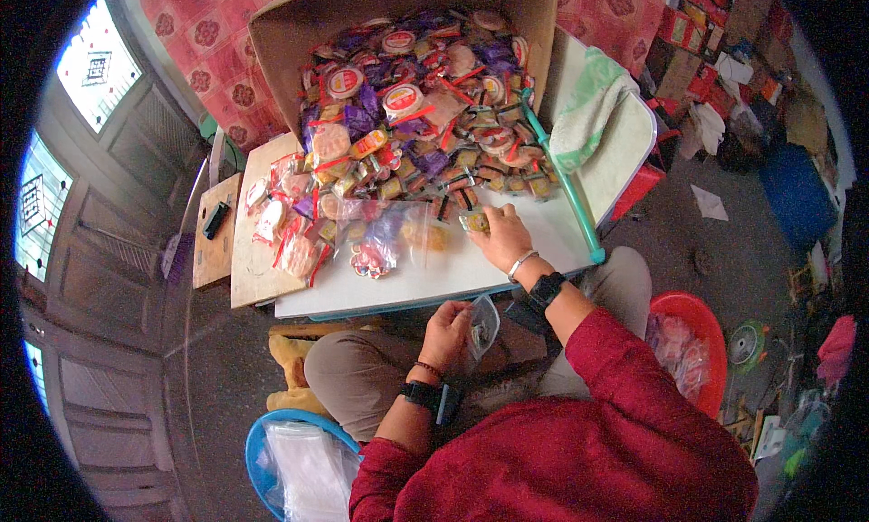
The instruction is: The person sorts various small packaged food items from a cardboard box, places them into small plastic bags by hand, and puts the filled bags into a red bucket.
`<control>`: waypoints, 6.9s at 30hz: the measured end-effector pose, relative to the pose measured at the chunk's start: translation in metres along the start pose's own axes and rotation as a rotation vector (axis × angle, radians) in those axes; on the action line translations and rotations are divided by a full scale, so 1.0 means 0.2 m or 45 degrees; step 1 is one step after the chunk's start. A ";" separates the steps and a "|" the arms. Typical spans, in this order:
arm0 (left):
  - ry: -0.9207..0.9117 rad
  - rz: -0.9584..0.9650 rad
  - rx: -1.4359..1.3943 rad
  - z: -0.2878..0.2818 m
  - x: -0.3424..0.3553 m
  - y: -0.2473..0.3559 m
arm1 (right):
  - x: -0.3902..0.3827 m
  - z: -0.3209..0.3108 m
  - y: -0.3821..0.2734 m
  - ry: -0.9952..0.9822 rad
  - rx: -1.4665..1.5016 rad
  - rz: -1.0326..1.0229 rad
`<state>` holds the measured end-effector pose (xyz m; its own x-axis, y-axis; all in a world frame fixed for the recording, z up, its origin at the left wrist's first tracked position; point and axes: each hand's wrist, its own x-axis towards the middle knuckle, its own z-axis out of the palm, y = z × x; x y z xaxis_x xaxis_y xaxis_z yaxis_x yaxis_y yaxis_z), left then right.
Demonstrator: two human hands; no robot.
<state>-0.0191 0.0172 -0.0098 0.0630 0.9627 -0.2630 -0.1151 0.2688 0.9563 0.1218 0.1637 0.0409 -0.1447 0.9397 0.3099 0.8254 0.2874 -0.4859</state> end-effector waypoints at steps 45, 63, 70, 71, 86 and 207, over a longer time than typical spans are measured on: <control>-0.101 0.014 0.008 0.17 -0.11 0.06 | -0.65 -0.13 0.10 -0.533 0.366 0.297; -0.434 -0.543 -0.869 0.20 -0.15 0.17 | -0.56 -0.50 0.05 -0.802 1.443 0.299; -0.452 -0.563 -0.901 0.16 -0.14 0.08 | -0.59 -0.40 0.23 -0.701 1.643 0.410; -0.450 -0.560 -0.904 0.16 -0.15 0.11 | -0.60 -0.38 0.28 -0.692 1.649 0.419; -0.175 -0.295 -0.678 0.12 -0.13 0.09 | -0.68 -0.27 0.31 -0.870 2.163 0.640; -0.129 -0.396 -0.855 0.15 -0.13 0.07 | -1.02 -1.30 0.82 0.254 2.377 0.637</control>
<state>0.0077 -0.0056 0.0153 0.2788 0.8406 -0.4644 -0.6556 0.5200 0.5476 0.4285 -0.0303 0.1113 0.0472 0.9937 -0.1021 -0.7812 -0.0270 -0.6237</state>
